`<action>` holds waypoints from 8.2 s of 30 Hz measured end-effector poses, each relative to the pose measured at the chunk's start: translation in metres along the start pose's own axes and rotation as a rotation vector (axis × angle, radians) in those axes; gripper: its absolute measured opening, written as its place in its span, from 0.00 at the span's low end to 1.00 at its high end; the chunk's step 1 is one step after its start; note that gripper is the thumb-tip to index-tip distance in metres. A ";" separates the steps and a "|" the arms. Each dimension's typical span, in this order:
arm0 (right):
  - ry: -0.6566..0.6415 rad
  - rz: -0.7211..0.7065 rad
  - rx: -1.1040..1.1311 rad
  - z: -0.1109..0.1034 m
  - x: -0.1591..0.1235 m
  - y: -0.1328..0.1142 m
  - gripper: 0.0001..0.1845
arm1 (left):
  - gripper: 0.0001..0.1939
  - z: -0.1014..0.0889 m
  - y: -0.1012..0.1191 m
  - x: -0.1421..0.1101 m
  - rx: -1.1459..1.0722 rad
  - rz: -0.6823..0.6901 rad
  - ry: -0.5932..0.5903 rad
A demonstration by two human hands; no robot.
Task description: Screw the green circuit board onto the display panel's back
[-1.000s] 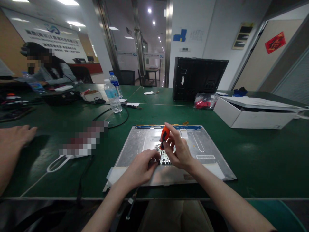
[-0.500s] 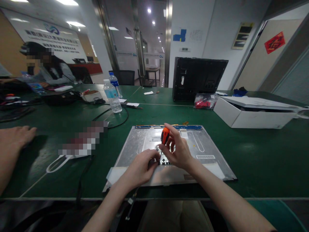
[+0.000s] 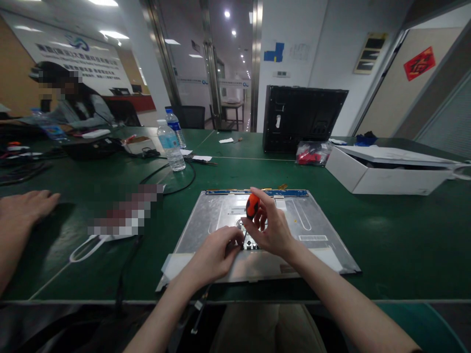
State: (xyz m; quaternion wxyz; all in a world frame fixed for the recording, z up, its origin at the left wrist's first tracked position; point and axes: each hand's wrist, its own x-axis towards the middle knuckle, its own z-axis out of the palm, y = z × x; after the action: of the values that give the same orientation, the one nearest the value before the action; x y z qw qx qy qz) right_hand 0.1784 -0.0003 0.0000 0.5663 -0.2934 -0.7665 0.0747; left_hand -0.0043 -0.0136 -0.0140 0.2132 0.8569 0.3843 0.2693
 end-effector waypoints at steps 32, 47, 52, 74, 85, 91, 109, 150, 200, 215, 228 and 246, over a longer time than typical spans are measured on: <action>-0.006 0.002 0.012 -0.002 -0.001 0.001 0.32 | 0.07 0.002 -0.005 0.000 -0.004 0.042 0.005; 0.018 -0.014 -0.016 0.001 0.000 0.002 0.31 | 0.07 0.002 -0.005 0.000 0.010 0.062 0.018; -0.034 -0.008 0.015 -0.002 -0.001 0.000 0.33 | 0.07 0.003 -0.006 0.000 0.001 0.071 0.021; -0.068 0.012 0.016 -0.001 -0.003 0.001 0.37 | 0.05 0.001 -0.002 0.000 0.011 0.034 -0.006; -0.041 0.016 -0.002 0.000 -0.002 0.001 0.37 | 0.07 0.001 -0.004 0.000 0.007 0.030 -0.022; -0.035 0.008 -0.044 0.001 -0.003 0.002 0.34 | 0.05 0.001 -0.002 0.000 0.021 0.030 -0.008; -0.023 -0.005 -0.046 0.002 -0.002 0.004 0.33 | 0.07 0.001 -0.003 0.000 0.001 0.021 -0.021; -0.031 0.019 -0.030 0.002 -0.004 0.002 0.35 | 0.07 0.002 -0.006 0.001 -0.002 0.062 0.008; -0.054 0.010 0.014 -0.002 -0.001 -0.002 0.36 | 0.09 0.001 -0.004 0.000 0.004 0.050 -0.010; -0.054 0.001 -0.001 -0.002 -0.002 -0.001 0.35 | 0.08 0.001 -0.004 0.000 -0.002 0.041 -0.004; -0.004 -0.007 -0.041 0.002 -0.002 0.002 0.33 | 0.08 0.001 -0.002 0.001 0.003 0.048 0.000; 0.004 -0.001 -0.038 0.001 -0.001 0.001 0.32 | 0.08 0.001 -0.003 0.001 -0.006 0.041 -0.007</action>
State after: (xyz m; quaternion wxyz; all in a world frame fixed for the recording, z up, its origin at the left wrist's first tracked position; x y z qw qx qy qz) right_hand 0.1781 0.0000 -0.0018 0.5624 -0.3040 -0.7666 0.0594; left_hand -0.0047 -0.0116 -0.0162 0.2115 0.8650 0.3652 0.2716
